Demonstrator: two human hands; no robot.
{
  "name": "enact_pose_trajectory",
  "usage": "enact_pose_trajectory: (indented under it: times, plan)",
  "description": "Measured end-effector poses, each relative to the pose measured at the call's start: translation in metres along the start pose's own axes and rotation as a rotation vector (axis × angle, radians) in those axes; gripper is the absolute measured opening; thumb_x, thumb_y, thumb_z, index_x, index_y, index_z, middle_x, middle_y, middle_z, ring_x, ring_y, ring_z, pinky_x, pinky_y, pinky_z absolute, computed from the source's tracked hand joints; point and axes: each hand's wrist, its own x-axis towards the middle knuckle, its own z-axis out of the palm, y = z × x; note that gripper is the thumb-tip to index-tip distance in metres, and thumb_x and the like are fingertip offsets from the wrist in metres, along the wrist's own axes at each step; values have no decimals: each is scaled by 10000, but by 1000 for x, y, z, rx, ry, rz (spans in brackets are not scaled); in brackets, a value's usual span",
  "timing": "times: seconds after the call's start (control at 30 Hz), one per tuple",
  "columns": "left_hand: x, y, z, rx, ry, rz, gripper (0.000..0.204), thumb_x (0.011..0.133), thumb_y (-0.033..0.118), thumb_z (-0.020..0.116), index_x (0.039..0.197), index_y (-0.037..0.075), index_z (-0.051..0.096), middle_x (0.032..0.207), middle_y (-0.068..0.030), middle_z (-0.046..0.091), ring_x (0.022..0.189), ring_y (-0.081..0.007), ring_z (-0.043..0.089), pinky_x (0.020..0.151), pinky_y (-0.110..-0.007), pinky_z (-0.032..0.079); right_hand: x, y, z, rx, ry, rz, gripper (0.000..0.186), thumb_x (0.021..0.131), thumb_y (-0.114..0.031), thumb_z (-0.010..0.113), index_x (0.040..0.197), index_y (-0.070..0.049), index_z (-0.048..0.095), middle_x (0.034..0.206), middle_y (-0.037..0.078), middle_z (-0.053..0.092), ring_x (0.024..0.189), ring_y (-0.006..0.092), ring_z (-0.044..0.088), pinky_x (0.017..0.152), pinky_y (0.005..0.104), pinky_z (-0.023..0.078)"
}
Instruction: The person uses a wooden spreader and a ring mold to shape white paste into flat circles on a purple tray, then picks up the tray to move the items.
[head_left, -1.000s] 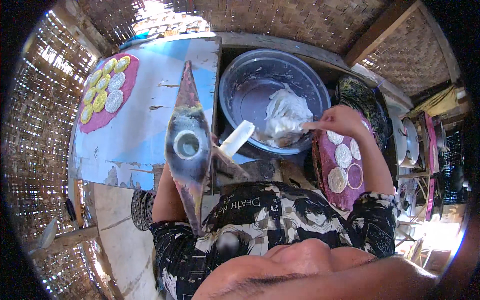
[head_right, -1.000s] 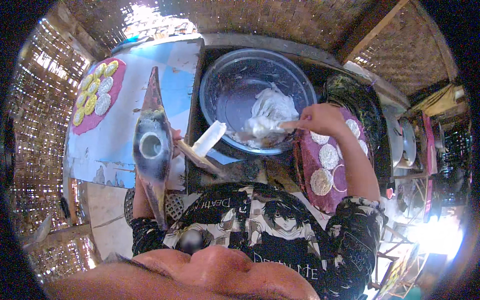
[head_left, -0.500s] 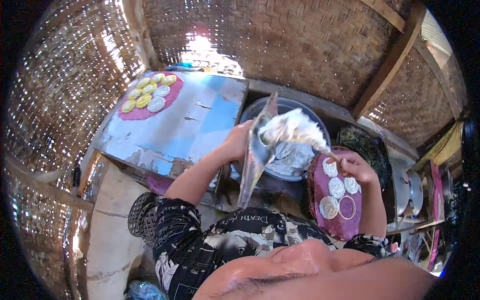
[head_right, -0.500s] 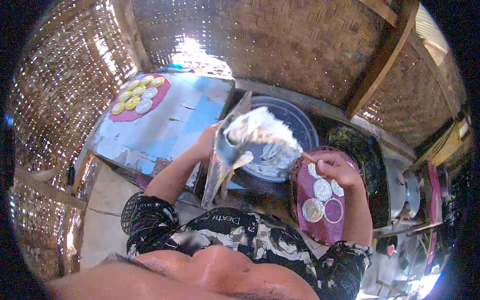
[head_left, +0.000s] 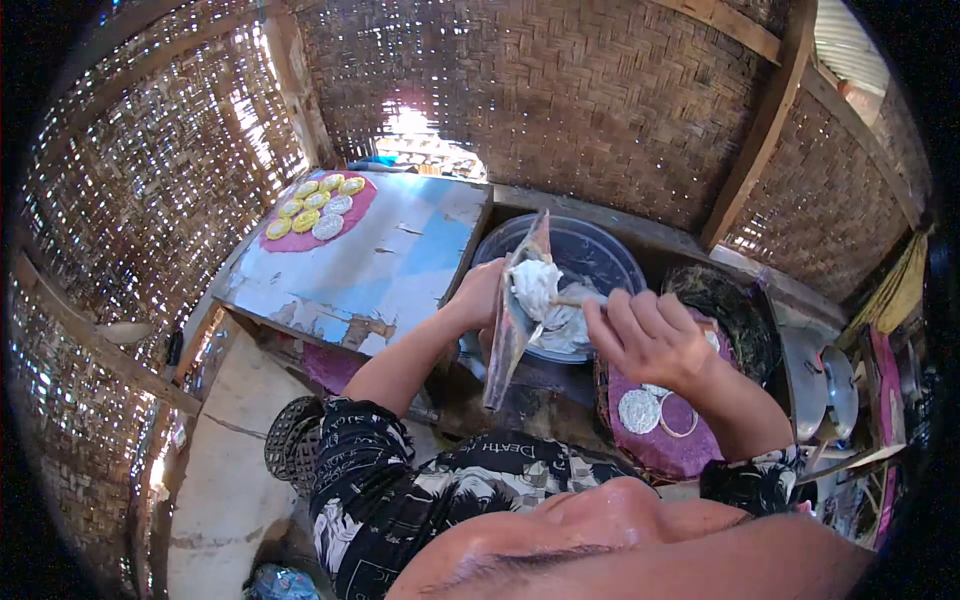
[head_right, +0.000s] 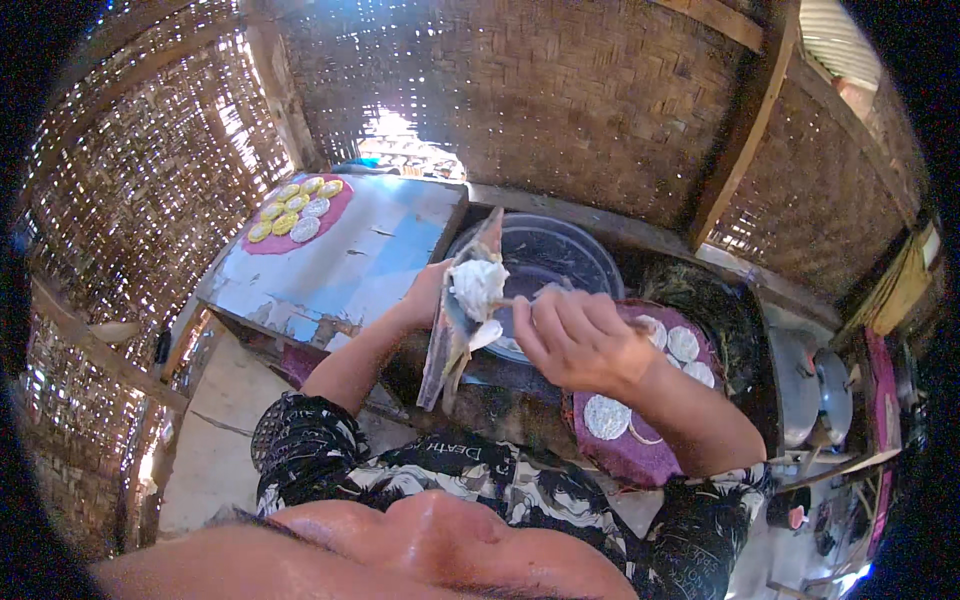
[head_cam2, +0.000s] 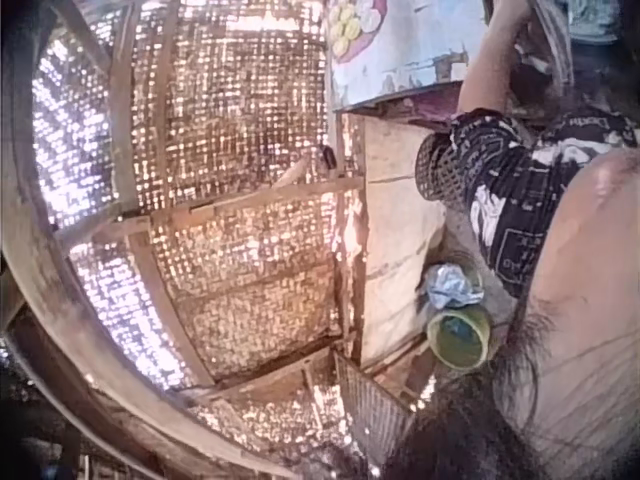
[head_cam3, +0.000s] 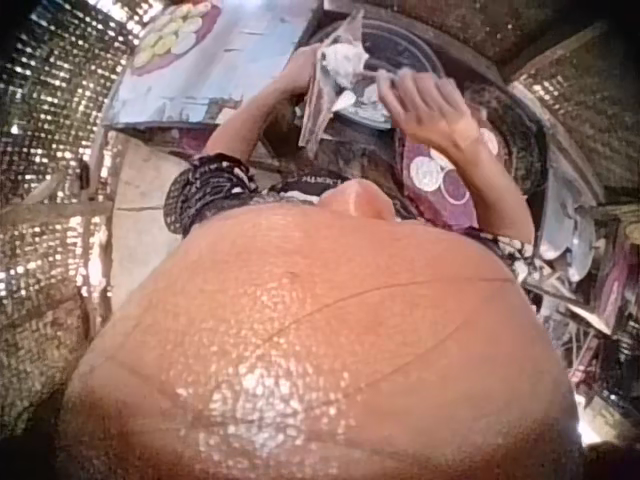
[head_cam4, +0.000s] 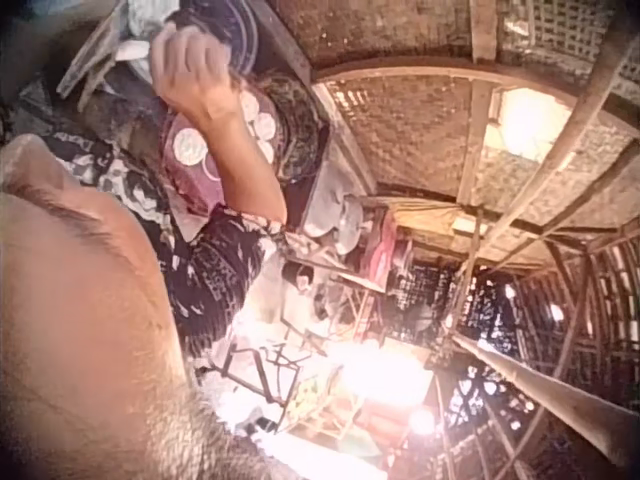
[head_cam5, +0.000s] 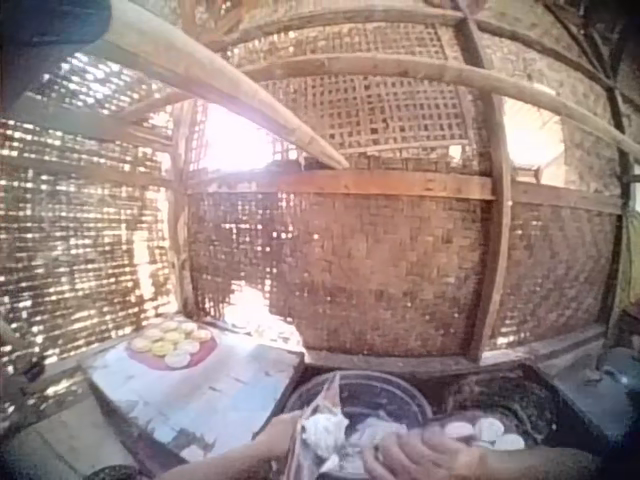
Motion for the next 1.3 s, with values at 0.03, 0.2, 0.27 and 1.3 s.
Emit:
enact_pose_trajectory:
  times: [0.03, 0.2, 0.27, 1.3]
  plan:
    - [-2, -4, 1, 36, -20, -18, 394, 609, 255, 604, 910, 7, 546, 870, -210, 561, 843, -360, 532, 730, -397, 424, -4, 1, -4, 47, -44, -7, 305, 655, -123, 581, 960, -120, 574, 744, -31, 506, 621, 103, 493, 485, 243, 349]
    - [-31, -44, -16, 80, 78, -224, 329, 644, 268, 589, 872, 32, 580, 866, -199, 578, 825, -359, 548, 715, -391, 436, -19, 32, -41, 264, -57, 319, 266, 617, -155, 634, 880, -134, 597, 627, -6, 467, 554, 134, 474, 463, 272, 325]
    - [-31, -21, -19, 61, 78, -173, 352, 642, 264, 595, 909, 37, 560, 877, -190, 574, 835, -358, 543, 720, -391, 432, -24, 37, -41, 273, -21, 398, 278, 577, -175, 663, 847, -141, 606, 604, -3, 458, 526, 157, 471, 454, 291, 338]
    - [-37, -27, 11, 247, 215, -167, 350, 618, 242, 618, 907, 51, 571, 859, -178, 574, 793, -335, 560, 692, -364, 445, -35, 19, -17, 364, -4, 420, 247, 582, -169, 663, 820, -141, 599, 558, -4, 417, 497, 153, 460, 454, 287, 344]
